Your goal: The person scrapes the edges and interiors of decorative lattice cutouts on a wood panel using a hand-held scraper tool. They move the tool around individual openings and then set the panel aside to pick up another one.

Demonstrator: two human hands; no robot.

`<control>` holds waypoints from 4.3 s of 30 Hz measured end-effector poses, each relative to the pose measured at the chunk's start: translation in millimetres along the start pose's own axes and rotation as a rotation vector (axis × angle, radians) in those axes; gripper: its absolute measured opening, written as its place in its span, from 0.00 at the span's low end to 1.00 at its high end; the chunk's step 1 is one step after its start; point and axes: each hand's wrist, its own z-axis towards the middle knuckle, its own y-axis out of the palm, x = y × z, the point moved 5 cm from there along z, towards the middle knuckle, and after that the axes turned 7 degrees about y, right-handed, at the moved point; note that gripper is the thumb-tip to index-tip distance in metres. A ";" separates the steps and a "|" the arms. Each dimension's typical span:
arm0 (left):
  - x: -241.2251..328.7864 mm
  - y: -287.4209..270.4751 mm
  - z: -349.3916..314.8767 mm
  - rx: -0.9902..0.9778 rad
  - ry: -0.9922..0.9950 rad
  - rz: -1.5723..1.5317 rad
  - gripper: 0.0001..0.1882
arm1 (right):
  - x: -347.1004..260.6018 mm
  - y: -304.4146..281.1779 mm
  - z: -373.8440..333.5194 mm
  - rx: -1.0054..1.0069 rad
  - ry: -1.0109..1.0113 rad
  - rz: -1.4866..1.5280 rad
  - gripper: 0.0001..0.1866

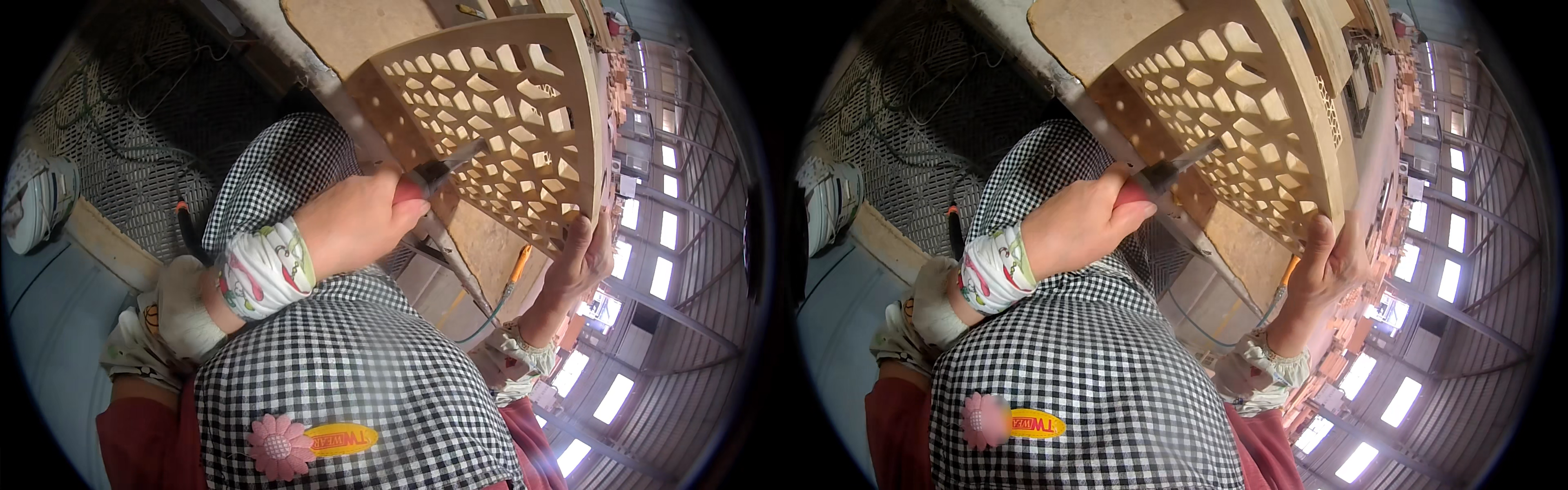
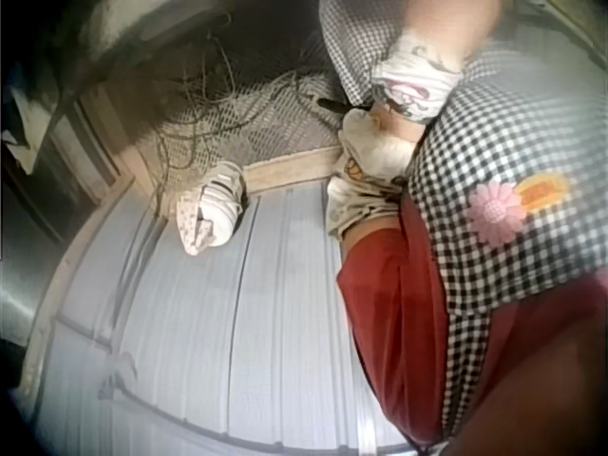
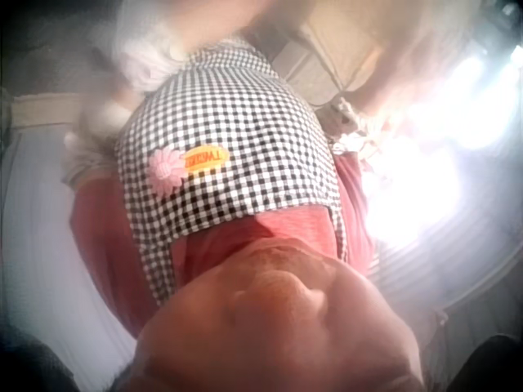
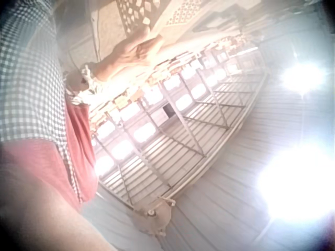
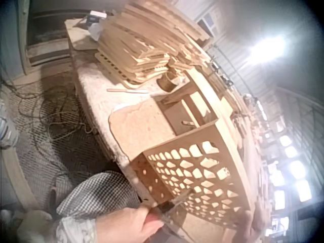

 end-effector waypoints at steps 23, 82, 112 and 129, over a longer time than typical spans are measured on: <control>-3.3 -3.4 3.2 -0.201 -0.142 -0.414 0.23 | -16.1 0.0 4.9 0.075 -0.018 0.014 0.26; 81.2 3.6 -10.4 0.342 0.114 0.916 0.21 | -34.1 -14.5 3.8 0.158 0.021 -0.125 0.31; 14.8 17.7 12.1 -0.431 -0.237 -0.916 0.20 | -10.7 -6.5 11.2 0.041 0.012 0.019 0.27; 13.0 21.4 2.3 -0.447 -0.333 -0.985 0.22 | -5.4 -6.9 11.2 0.030 0.046 0.062 0.28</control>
